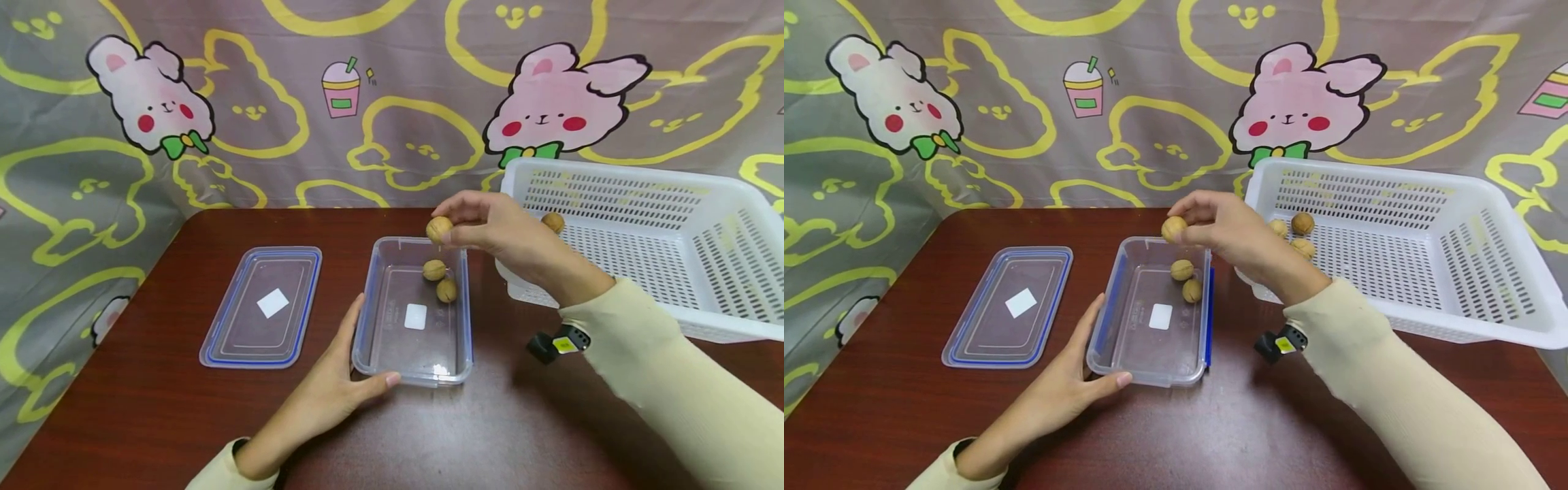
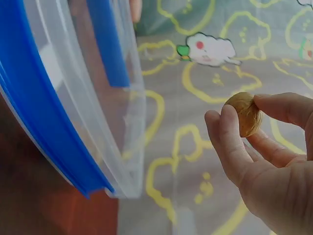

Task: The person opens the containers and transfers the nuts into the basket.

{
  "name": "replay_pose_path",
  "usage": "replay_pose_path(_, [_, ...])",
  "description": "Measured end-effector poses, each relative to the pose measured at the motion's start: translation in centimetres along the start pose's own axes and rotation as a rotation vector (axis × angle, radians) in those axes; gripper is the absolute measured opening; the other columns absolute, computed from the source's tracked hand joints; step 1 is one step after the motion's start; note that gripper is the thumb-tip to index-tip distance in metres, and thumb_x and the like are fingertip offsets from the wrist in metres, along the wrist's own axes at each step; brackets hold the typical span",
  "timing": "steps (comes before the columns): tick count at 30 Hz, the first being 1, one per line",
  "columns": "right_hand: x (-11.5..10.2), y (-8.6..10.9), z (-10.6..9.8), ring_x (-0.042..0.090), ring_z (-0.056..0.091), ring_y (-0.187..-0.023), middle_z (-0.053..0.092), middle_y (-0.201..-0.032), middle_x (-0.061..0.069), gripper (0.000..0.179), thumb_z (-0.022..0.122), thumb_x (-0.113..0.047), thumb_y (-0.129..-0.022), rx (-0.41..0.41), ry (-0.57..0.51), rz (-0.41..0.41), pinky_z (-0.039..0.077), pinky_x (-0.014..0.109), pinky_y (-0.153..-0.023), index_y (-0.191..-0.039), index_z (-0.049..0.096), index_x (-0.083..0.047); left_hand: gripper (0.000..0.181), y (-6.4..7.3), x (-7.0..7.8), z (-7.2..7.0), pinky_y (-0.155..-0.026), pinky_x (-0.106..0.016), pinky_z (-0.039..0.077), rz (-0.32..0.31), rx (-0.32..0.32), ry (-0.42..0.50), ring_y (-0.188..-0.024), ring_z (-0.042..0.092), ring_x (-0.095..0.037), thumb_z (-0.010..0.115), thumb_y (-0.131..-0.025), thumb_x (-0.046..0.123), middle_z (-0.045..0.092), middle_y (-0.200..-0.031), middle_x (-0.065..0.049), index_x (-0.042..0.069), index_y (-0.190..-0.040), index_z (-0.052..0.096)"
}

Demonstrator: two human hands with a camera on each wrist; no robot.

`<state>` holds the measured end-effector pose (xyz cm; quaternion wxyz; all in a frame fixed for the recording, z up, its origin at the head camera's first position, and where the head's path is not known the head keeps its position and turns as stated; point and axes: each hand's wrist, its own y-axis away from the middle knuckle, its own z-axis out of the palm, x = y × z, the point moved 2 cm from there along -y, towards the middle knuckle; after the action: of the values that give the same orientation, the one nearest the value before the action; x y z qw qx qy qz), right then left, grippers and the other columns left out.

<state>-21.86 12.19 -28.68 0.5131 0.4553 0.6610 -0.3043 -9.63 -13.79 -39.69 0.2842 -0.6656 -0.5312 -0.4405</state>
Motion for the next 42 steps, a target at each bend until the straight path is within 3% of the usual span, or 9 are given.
replay_pose_path(6, [-0.6, 0.2, -3.0, 0.020, 0.073, -0.104, 0.075, -0.114, 0.005, 0.031, 0.073, -0.012, -0.098, 0.061, -0.075, -0.002, 0.059, 0.026, -0.094, -0.128, 0.068, -0.006, 0.121, -0.1, -0.1, -0.1, -0.126, -0.062, 0.025, 0.007, 0.001, -0.001, -0.154, 0.035, -0.034, 0.088, -0.085, 0.036, 0.021, -0.175, -0.011, 0.030, -0.170, 0.003])
replay_pose_path(13, [0.9, 0.0, -8.5, 0.024, 0.076, -0.108, 0.069, -0.120, 0.009, 0.026, 0.066, 0.003, -0.099, 0.061, -0.420, -0.053, 0.061, 0.026, -0.094, -0.123, 0.072, -0.005, 0.121, -0.1, -0.2, 0.1, -0.128, -0.058, 0.024, -0.004, 0.002, -0.001, -0.155, 0.033, -0.029, 0.089, -0.084, 0.035, 0.020, -0.175, -0.005, 0.034, -0.169, 0.002])
replay_pose_path(17, [2.2, 0.2, -11.5, 0.027, 0.076, -0.110, 0.066, -0.128, 0.011, 0.029, 0.059, 0.009, -0.100, 0.069, -0.515, -0.099, 0.060, 0.028, -0.095, -0.125, 0.070, -0.001, 0.120, -0.1, -0.1, 0.1, -0.127, -0.060, 0.025, 0.002, -0.001, -0.010, -0.155, 0.032, -0.030, 0.088, -0.085, 0.037, 0.019, -0.175, -0.006, 0.032, -0.170, 0.003])
replay_pose_path(24, [4.3, 0.2, -15.7, 0.023, 0.072, -0.116, 0.062, -0.138, 0.008, 0.036, 0.055, 0.015, -0.100, 0.132, -0.714, -0.062, 0.062, 0.034, -0.092, -0.129, 0.069, 0.001, 0.119, 0.0, 0.0, -0.1, -0.127, -0.063, 0.024, 0.004, -0.005, -0.016, -0.156, 0.032, -0.031, 0.087, -0.086, 0.038, 0.019, -0.175, -0.008, 0.030, -0.170, 0.003])
replay_pose_path(33, [6.4, 0.5, -19.1, 0.026, 0.074, -0.116, 0.070, -0.131, 0.013, 0.036, 0.048, 0.018, -0.101, 0.123, -0.799, -0.084, 0.062, 0.036, -0.094, -0.126, 0.070, 0.006, 0.120, 0.0, -0.2, -0.1, -0.127, -0.062, 0.023, 0.004, -0.006, -0.013, -0.157, 0.030, -0.031, 0.088, -0.085, 0.038, 0.019, -0.175, -0.007, 0.031, -0.170, 0.003])
replay_pose_path(42, [8.5, 0.5, -21.0, 0.025, 0.075, -0.112, 0.071, -0.128, 0.009, 0.039, 0.049, 0.019, -0.100, 0.179, -0.830, -0.011, 0.062, 0.035, -0.092, -0.128, 0.071, 0.001, 0.120, 0.0, -0.3, -0.1, -0.128, -0.059, 0.022, 0.000, -0.006, -0.004, -0.157, 0.028, -0.029, 0.088, -0.085, 0.037, 0.018, -0.176, -0.004, 0.033, -0.169, 0.003])
